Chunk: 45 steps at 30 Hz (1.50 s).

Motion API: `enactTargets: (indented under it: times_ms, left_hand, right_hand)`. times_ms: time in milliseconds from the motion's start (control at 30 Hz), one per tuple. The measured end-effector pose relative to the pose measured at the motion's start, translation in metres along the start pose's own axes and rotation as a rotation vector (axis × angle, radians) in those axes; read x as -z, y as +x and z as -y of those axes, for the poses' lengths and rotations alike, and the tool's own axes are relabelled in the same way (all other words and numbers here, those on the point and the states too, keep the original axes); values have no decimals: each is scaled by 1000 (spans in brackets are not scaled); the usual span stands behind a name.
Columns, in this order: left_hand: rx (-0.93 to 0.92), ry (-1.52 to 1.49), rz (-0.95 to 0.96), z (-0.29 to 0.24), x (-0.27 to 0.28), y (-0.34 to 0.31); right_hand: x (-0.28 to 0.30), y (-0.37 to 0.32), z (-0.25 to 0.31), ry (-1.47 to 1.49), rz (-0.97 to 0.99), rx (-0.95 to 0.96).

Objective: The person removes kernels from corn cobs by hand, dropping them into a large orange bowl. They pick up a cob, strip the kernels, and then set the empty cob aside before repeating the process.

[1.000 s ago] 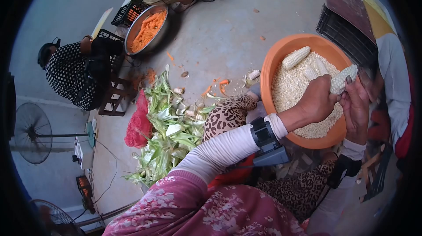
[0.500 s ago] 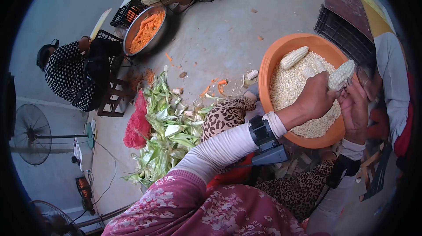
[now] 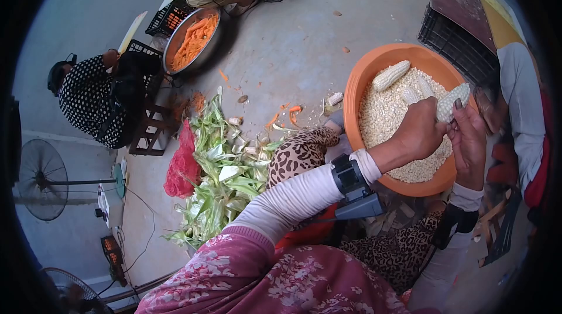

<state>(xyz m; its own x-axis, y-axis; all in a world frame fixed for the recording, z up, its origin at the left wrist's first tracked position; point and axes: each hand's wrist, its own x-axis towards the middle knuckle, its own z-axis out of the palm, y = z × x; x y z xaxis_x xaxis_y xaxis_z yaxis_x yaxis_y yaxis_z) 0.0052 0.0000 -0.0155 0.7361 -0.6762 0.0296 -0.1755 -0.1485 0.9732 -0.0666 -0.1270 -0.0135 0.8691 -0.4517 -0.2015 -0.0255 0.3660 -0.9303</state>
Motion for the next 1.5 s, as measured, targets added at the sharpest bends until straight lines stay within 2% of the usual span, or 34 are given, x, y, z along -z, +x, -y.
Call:
enactTargets:
  times_ms: [400,467,600,667,767,867,1067,1267,1367,1500]
  left_hand:
    - [-50,62,-37,5,1,1]
    - [42,-18,30,0,8,3]
    - [9,-21,17,-4,8,2]
    - [1,-25,-9,-3,5,3]
    - [14,-10,-21,-3,3,1]
    - [-1,36,-29,-1,0,0]
    - [30,38,28,-1,4,2]
    - [51,-8,48,-8,13,2]
    - [14,9,5,-4,7,3]
    - [34,15,-3,-4,4,2]
  right_hand:
    - [6,-4,1,40,50,3]
    - [14,-4,-1,44,-28,-1]
    - [12,-3,-1,118,-53,10]
    - [16,-1,0,182,57,10]
    - [-10,-9,7,152,-26,28]
    - [-1,-3,2,14,-4,-3]
    - [13,0,-1,-33,59,-30]
    - [7,-3,-3,34,12,41]
    - [9,-3,-3,122,2,32]
    - [-3,-5,2,92,-4,13]
